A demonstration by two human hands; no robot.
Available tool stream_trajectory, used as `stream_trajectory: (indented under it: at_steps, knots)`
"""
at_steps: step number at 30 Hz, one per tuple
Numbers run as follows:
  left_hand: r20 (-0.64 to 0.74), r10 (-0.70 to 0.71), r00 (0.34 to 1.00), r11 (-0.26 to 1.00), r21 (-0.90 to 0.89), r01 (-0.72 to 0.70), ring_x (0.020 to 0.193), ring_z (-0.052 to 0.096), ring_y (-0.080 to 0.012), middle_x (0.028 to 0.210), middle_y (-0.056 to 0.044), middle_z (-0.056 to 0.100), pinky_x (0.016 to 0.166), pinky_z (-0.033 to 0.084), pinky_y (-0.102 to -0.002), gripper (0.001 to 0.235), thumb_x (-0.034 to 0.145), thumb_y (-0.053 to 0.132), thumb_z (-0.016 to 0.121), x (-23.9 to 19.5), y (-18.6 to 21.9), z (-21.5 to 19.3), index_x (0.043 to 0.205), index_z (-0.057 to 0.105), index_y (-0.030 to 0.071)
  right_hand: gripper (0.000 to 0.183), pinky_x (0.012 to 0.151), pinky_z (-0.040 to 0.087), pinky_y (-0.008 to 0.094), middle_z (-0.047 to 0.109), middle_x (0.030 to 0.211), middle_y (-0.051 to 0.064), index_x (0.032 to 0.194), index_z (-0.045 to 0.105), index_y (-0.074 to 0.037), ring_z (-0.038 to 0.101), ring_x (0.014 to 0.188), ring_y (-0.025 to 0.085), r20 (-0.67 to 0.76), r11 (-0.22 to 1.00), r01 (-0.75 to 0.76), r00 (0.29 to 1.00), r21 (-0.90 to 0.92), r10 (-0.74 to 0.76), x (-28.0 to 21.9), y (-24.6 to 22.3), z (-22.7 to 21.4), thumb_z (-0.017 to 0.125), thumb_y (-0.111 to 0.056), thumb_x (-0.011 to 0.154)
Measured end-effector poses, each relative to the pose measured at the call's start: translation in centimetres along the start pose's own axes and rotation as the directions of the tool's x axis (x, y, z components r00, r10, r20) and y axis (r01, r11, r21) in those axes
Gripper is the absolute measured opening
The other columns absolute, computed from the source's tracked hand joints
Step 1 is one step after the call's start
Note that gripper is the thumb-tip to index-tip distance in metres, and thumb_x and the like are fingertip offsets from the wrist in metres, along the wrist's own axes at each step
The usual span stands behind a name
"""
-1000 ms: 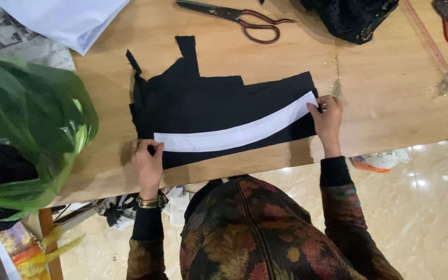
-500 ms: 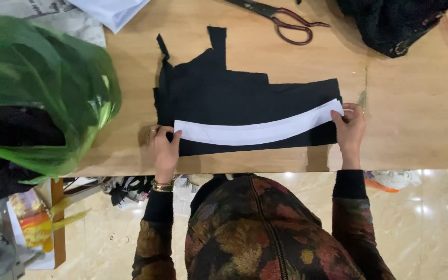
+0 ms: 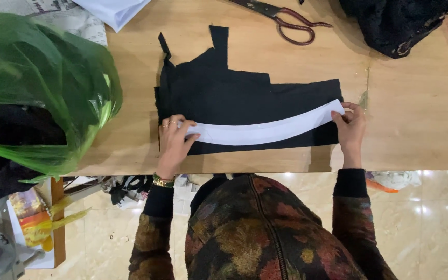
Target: Aligning a white template on black fabric and cutting out the shape using scissors.
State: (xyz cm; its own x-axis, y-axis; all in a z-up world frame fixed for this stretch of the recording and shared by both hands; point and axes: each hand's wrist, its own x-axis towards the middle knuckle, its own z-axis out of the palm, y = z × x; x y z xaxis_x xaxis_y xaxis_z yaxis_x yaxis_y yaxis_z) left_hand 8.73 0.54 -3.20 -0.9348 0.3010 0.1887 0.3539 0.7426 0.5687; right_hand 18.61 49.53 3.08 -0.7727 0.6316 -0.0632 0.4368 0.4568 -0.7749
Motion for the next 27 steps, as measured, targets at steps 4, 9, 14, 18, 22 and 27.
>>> stream_trajectory:
  at_steps: [4, 9, 14, 18, 22, 27]
  knots:
    - [0.173, 0.068, 0.983, 0.993, 0.086, -0.083, 0.11, 0.05, -0.0236, 0.108, 0.002, 0.051, 0.089, 0.044, -0.042, 0.03, 0.082, 0.032, 0.086, 1.3, 0.1, -0.2, 0.103, 0.066, 0.024, 0.03, 0.073, 0.044, 0.027, 0.069, 0.093, 0.006, 0.129, 0.058, -0.008, 0.061, 0.084, 0.015, 0.024, 1.0, -0.011, 1.0, -0.005, 0.011, 0.0, -0.4, -0.3, 0.072, -0.008, 0.103]
    - [0.25, 0.028, 0.968, 0.996, 0.07, -0.047, 0.113, 0.048, -0.0234, 0.105, 0.003, 0.053, 0.092, 0.038, -0.042, 0.023, 0.082, 0.035, 0.084, 2.0, -1.8, 1.7, 0.088, 0.065, 0.024, 0.03, 0.072, 0.044, 0.027, 0.069, 0.093, 0.006, 0.129, 0.059, -0.009, 0.062, 0.084, 0.014, 0.009, 1.0, -0.017, 1.0, 0.002, 0.017, -0.2, -0.5, -0.2, 0.073, -0.009, 0.102]
    - [0.285, 0.007, 0.958, 0.999, 0.033, -0.017, 0.115, 0.048, -0.0223, 0.103, 0.003, 0.055, 0.091, 0.038, -0.042, 0.021, 0.084, 0.036, 0.084, 2.9, -2.0, 1.6, 0.084, 0.066, 0.024, 0.03, 0.073, 0.043, 0.027, 0.07, 0.094, 0.006, 0.129, 0.059, -0.008, 0.061, 0.084, 0.014, -0.003, 0.999, -0.022, 1.0, 0.029, 0.022, -0.1, -0.6, -0.1, 0.073, -0.009, 0.102]
    - [0.308, 0.007, 0.951, 1.0, -0.026, 0.001, 0.113, 0.051, -0.022, 0.097, 0.003, 0.06, 0.092, 0.039, -0.041, 0.018, 0.087, 0.034, 0.082, 3.6, -2.4, 1.2, 0.086, 0.067, 0.024, 0.03, 0.072, 0.044, 0.027, 0.07, 0.093, 0.006, 0.128, 0.06, -0.009, 0.061, 0.082, 0.013, -0.013, 0.999, -0.015, 1.0, 0.036, 0.016, 0.3, 0.0, 0.0, 0.073, -0.008, 0.101]
    - [0.309, 0.015, 0.951, 0.998, -0.061, 0.004, 0.112, 0.053, -0.0236, 0.094, 0.002, 0.062, 0.091, 0.043, -0.04, 0.019, 0.086, 0.034, 0.082, 4.0, -1.1, -0.9, 0.085, 0.067, 0.022, 0.031, 0.071, 0.044, 0.026, 0.07, 0.092, 0.006, 0.128, 0.06, -0.009, 0.061, 0.08, 0.013, -0.034, 0.998, -0.018, 0.999, 0.063, 0.02, 0.7, 0.9, 0.2, 0.074, -0.007, 0.1]
    - [0.34, -0.007, 0.94, 0.999, 0.039, -0.007, 0.113, 0.051, -0.0216, 0.098, 0.004, 0.063, 0.092, 0.041, -0.043, 0.021, 0.084, 0.039, 0.082, 3.8, -1.8, 0.2, 0.084, 0.066, 0.025, 0.031, 0.071, 0.046, 0.026, 0.069, 0.089, 0.006, 0.126, 0.061, -0.01, 0.061, 0.077, 0.014, -0.099, 0.998, 0.025, 0.995, 0.054, -0.02, 1.1, 2.1, 0.8, 0.075, -0.006, 0.099]
